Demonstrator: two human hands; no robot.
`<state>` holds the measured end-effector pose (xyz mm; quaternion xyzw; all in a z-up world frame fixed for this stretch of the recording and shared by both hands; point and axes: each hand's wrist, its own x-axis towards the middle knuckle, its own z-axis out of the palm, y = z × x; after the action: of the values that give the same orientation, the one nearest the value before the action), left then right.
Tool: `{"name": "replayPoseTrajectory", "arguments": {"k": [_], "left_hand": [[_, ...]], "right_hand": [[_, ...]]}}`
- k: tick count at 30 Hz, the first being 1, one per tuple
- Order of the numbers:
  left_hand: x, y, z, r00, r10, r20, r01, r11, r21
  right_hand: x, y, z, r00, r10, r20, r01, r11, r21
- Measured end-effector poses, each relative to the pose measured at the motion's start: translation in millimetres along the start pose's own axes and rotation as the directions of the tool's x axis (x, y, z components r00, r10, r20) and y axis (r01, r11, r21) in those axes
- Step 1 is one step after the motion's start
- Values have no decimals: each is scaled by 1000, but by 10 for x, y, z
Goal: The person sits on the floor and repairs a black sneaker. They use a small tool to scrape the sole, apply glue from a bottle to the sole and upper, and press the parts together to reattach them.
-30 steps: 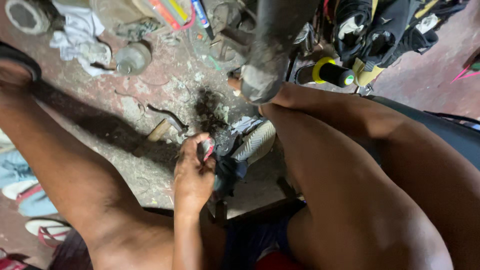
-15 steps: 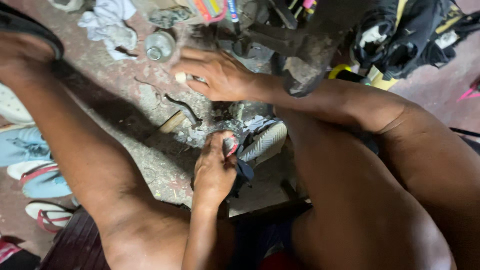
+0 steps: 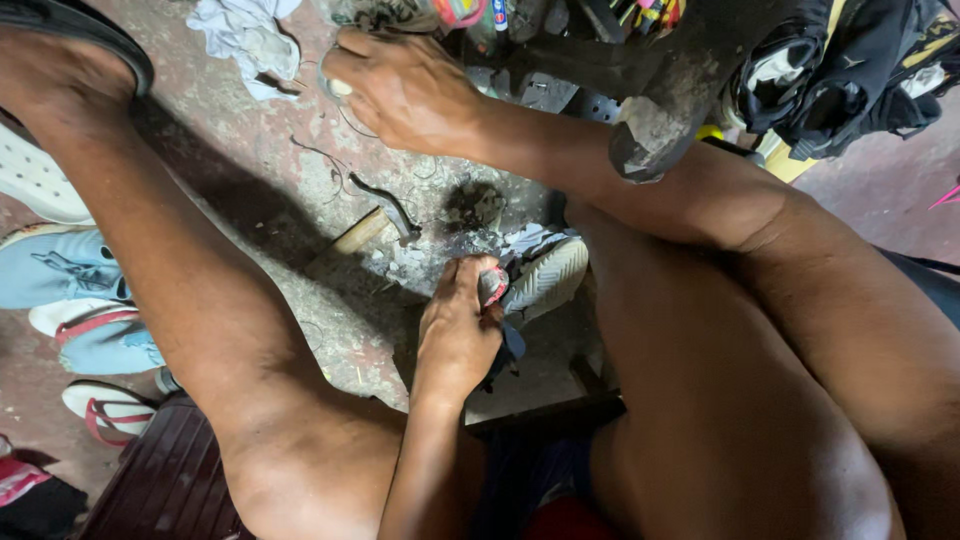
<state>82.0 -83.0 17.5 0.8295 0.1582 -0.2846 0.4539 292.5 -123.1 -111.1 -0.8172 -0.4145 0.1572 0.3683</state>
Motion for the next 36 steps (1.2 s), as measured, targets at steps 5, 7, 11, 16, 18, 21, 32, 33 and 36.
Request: {"name": "replayPoseTrajectory", "arguments": {"k": [5, 7, 11, 16, 18, 21, 32, 33, 36], "left_hand": [[-8, 22, 7, 1000, 11, 24, -11, 1000, -6], [3, 63, -20, 1000, 16, 22, -16, 1000, -3], [26, 105, -158, 970, -238, 44, 240, 968, -78], [25, 49, -282, 988, -124, -97, 118, 991, -60], [40, 42, -276, 990, 17, -139, -20, 1000, -20], [35, 38, -247, 993, -24, -116, 23, 1000, -9], [97, 53, -222, 981, -182, -68, 182, 983, -12], [106, 51, -218, 983, -171, -73, 171, 985, -7], [114, 25, -193, 983, -173, -67, 170, 984, -46]], "right_hand": [[153, -75, 20, 991, 27, 130, -5, 986, -168], [151, -140, -31, 992, -125, -15, 117, 962, -245], [143, -180, -108, 995, -31, 99, 42, 992, -115], [222, -18, 82, 955, 261, 145, -287, 935, 209], [221, 75, 195, 979, 201, -34, -181, 934, 309], [195, 162, 360, 984, 152, -92, -113, 936, 333], [248, 39, 453, 927, 349, -139, -311, 920, 240], [241, 49, 447, 925, 365, -106, -331, 910, 250], [231, 103, 483, 923, 383, -19, -364, 889, 278]]}}
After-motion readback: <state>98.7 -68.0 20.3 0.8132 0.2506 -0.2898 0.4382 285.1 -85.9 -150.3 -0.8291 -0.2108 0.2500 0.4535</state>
